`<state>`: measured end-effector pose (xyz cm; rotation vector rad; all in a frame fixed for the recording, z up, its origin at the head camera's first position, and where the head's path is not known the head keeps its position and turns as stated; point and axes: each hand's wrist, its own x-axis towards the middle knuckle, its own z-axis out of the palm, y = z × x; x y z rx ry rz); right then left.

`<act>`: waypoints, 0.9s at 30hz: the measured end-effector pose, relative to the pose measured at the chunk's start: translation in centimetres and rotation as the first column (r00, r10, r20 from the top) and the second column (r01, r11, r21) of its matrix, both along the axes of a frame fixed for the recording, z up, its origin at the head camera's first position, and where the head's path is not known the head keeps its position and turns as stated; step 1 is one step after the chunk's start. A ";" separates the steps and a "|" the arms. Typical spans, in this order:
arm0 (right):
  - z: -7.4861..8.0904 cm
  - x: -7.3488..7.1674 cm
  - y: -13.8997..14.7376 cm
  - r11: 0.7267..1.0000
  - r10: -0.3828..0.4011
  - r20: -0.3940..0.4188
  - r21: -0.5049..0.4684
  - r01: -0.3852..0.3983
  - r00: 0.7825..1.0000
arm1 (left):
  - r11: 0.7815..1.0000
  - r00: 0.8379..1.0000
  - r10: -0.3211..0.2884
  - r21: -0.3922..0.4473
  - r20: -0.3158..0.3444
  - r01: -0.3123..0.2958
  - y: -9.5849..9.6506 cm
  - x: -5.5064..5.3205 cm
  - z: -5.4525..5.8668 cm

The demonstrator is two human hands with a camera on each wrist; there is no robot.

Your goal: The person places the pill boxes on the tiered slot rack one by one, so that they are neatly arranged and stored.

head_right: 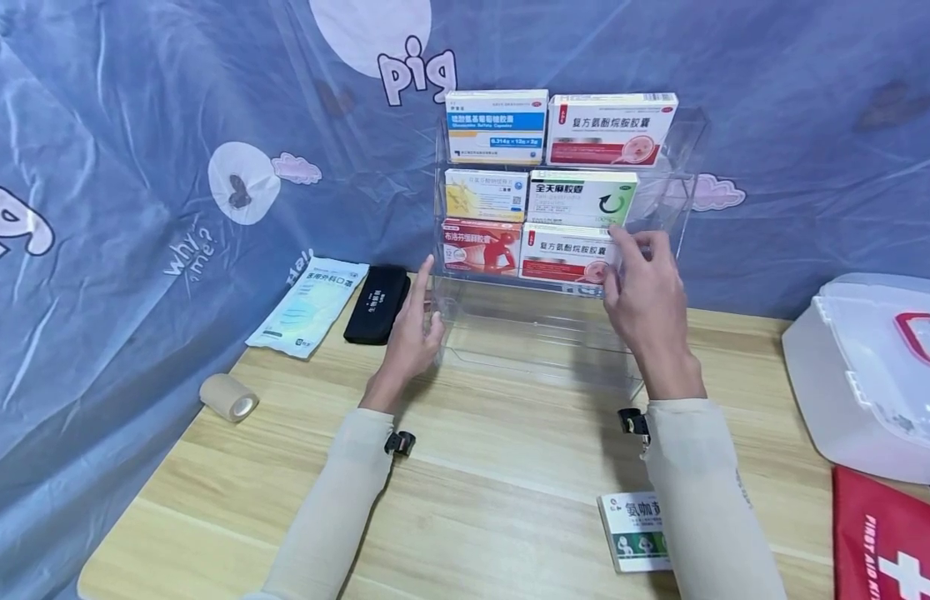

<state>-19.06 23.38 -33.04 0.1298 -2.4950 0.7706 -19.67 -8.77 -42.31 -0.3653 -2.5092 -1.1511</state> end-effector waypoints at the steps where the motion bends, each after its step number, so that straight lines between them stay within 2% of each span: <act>1: 0.0 0.0 0.1 1.000 0.011 0.014 0.024 -0.012 1.000 | 1.000 1.000 0.000 0.002 -0.003 0.000 0.0 0.0 0.0; 9: 0.2 0.5 0.6 0.986 0.083 0.113 0.133 -0.097 0.990 | 1.000 1.000 0.012 0.000 0.007 -0.012 0.0 0.0 -0.2; 17: 0.6 1.4 1.0 0.983 0.071 0.198 0.152 -0.102 0.978 | 1.000 1.000 0.001 0.003 0.009 -0.001 0.1 0.1 -0.3; 27: 1.6 3.9 1.0 0.982 0.106 0.218 0.128 -0.136 0.970 | 1.000 1.000 0.005 0.004 0.015 -0.005 -0.1 0.0 0.0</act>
